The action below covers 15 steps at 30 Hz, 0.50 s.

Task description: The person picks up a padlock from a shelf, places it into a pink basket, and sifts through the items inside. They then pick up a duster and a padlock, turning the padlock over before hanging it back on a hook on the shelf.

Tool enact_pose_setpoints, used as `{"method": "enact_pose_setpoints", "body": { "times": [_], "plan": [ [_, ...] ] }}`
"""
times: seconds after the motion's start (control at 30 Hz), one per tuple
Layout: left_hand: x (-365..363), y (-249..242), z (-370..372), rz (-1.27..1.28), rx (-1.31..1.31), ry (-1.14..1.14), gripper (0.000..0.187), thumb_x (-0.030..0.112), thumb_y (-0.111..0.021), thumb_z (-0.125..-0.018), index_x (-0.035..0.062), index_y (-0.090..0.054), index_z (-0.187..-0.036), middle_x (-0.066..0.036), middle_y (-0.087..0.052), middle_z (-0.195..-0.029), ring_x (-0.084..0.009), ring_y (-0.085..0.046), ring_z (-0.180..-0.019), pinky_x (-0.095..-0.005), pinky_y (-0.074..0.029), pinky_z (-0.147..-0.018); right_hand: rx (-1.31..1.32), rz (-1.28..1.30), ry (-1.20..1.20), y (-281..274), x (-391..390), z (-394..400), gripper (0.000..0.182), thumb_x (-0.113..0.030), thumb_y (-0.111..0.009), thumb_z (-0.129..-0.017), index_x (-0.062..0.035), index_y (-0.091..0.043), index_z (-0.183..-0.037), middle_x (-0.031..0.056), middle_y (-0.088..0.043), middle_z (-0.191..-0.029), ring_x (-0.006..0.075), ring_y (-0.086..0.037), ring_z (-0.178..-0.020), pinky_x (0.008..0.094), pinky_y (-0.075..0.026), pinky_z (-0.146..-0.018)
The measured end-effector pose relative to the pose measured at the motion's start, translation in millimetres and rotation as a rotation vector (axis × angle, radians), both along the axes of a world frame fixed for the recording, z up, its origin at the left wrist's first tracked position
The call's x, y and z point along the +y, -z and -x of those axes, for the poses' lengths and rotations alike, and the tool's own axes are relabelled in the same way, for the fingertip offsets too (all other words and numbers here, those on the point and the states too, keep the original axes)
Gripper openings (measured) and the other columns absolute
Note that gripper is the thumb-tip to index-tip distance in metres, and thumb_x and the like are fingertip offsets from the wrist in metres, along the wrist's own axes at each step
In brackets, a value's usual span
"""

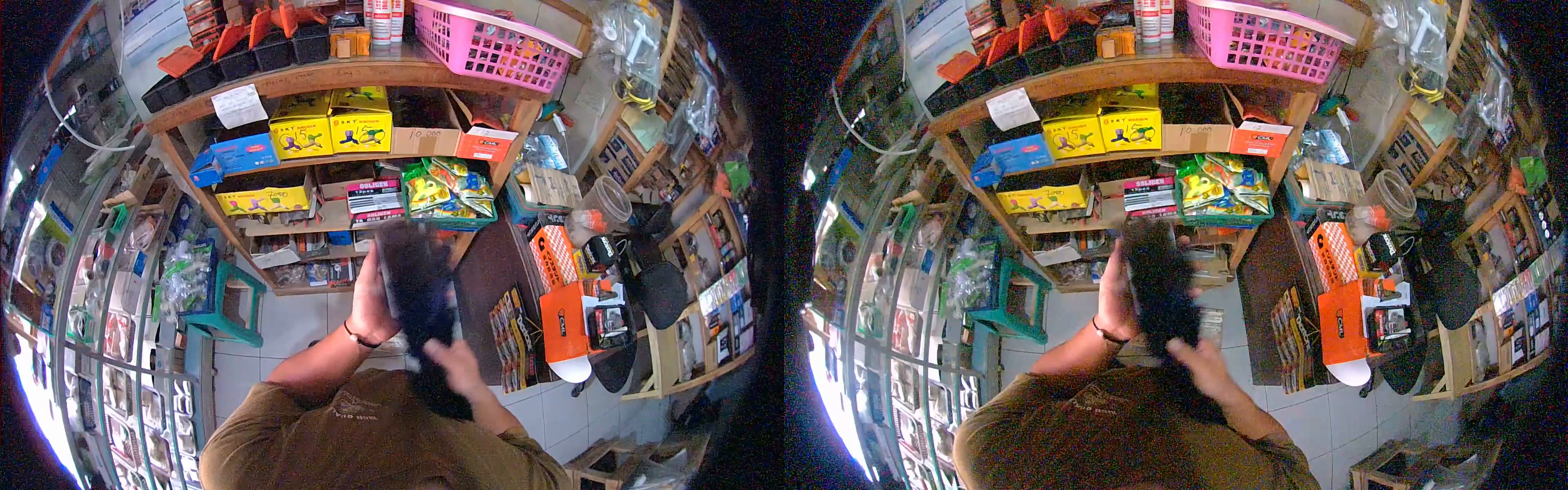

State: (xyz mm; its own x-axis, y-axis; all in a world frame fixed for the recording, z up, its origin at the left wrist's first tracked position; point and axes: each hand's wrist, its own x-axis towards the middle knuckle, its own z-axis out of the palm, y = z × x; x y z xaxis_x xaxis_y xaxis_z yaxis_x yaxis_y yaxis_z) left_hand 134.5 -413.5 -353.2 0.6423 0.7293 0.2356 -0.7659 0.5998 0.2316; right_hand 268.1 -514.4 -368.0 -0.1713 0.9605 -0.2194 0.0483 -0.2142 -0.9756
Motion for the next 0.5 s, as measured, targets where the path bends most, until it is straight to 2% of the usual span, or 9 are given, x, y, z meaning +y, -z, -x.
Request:
{"method": "enact_pose_setpoints", "body": {
  "times": [0.03,0.13,0.17,0.23,0.3,0.4,0.43,0.47,0.5],
  "plan": [
    [3.5,5.4,-4.6,-0.024,-0.053,-0.024,0.056,0.047,-0.031,-0.086,0.0104,-0.029,-0.129,-0.012,-0.035,-0.129,-0.0336,-0.043,-0.109,-0.0522,-0.034,-0.09,0.256,-0.067,-0.07,11.6,-0.9,15.1,0.037,-0.022,-0.049,-0.084,0.0005,-0.045,-0.113,0.0043,-0.053,-0.107,0.0124,-0.046,-0.099,0.03,-0.035,-0.088],
    [2.7,-2.2,-1.1,0.133,0.053,-0.111,0.053,0.048,-0.031,-0.086,0.0129,-0.035,-0.126,-0.011,-0.04,-0.126,-0.0298,-0.047,-0.106,-0.0528,-0.034,-0.089,-0.039,0.175,0.079,-28.2,4.3,-12.6,0.033,-0.02,-0.049,-0.084,0.0015,-0.048,-0.109,0.0069,-0.058,-0.094,0.0149,-0.057,-0.08,0.0289,-0.046,-0.072],
    [6.3,12.6,5.1,0.05,-0.037,-0.009,0.052,0.048,-0.03,-0.086,0.0131,-0.038,-0.124,-0.01,-0.042,-0.124,-0.0286,-0.048,-0.104,-0.0498,-0.034,-0.091,0.37,0.009,0.273,-5.2,8.7,-17.5,0.03,-0.019,-0.049,-0.084,0.001,-0.049,-0.107,0.0078,-0.06,-0.087,0.0149,-0.058,-0.067,0.0275,-0.048,-0.061],
    [3.9,6.5,0.4,-0.013,0.037,-0.072,0.054,0.049,-0.031,-0.086,0.0132,-0.035,-0.126,-0.011,-0.039,-0.126,-0.0301,-0.043,-0.11,-0.0524,-0.033,-0.091,0.417,0.227,0.415,4.0,0.5,-10.1,0.033,-0.018,-0.049,-0.083,0.0006,-0.047,-0.111,0.0086,-0.058,-0.097,0.0156,-0.056,-0.081,0.0297,-0.045,-0.072],
    [6.6,18.5,-5.1,-0.056,-0.026,-0.009,0.056,0.05,-0.031,-0.085,0.0148,-0.031,-0.128,-0.013,-0.034,-0.13,-0.034,-0.037,-0.115,-0.0568,-0.03,-0.091,0.391,-0.044,-0.026,13.8,-9.3,15.9,0.041,-0.018,-0.051,-0.083,-0.0005,-0.041,-0.119,0.0069,-0.046,-0.117,0.0137,-0.041,-0.106,0.0315,-0.03,-0.093],
    [1.7,1.5,-1.5,-0.036,0.036,-0.037,0.055,0.049,-0.031,-0.086,0.0137,-0.032,-0.128,-0.014,-0.034,-0.13,-0.0339,-0.038,-0.114,-0.0512,-0.032,-0.093,0.225,0.043,0.049,3.3,-0.9,-7.2,0.033,-0.02,-0.051,-0.083,-0.0007,-0.048,-0.111,0.0054,-0.055,-0.104,0.012,-0.051,-0.092,0.0289,-0.04,-0.083],
    [1.9,0.3,-0.6,0.104,0.116,-0.126,0.055,0.048,-0.03,-0.087,0.0115,-0.033,-0.127,-0.013,-0.035,-0.129,-0.0296,-0.041,-0.113,-0.0449,-0.033,-0.094,0.418,0.101,0.089,-7.9,1.8,-17.7,0.03,-0.02,-0.052,-0.083,-0.0013,-0.051,-0.106,0.0046,-0.058,-0.098,0.0111,-0.053,-0.086,0.0273,-0.042,-0.078],
    [5.2,6.4,2.9,-0.044,-0.043,-0.049,0.055,0.048,-0.029,-0.087,0.0099,-0.033,-0.127,-0.012,-0.035,-0.129,-0.0254,-0.04,-0.115,-0.0401,-0.032,-0.096,0.656,0.142,0.15,2.3,3.9,-18.5,0.033,-0.02,-0.051,-0.083,-0.0005,-0.048,-0.11,0.0057,-0.056,-0.103,0.013,-0.051,-0.091,0.0297,-0.04,-0.083],
    [3.5,5.9,-0.5,0.009,0.031,-0.109,0.055,0.048,-0.029,-0.087,0.0101,-0.033,-0.127,-0.013,-0.035,-0.129,-0.0268,-0.038,-0.116,-0.0418,-0.031,-0.096,0.274,0.12,0.146,-1.1,0.9,-13.2,0.035,-0.02,-0.051,-0.083,0.0,-0.047,-0.112,0.0059,-0.055,-0.105,0.0141,-0.05,-0.093,0.0305,-0.039,-0.085]
  ]
}}
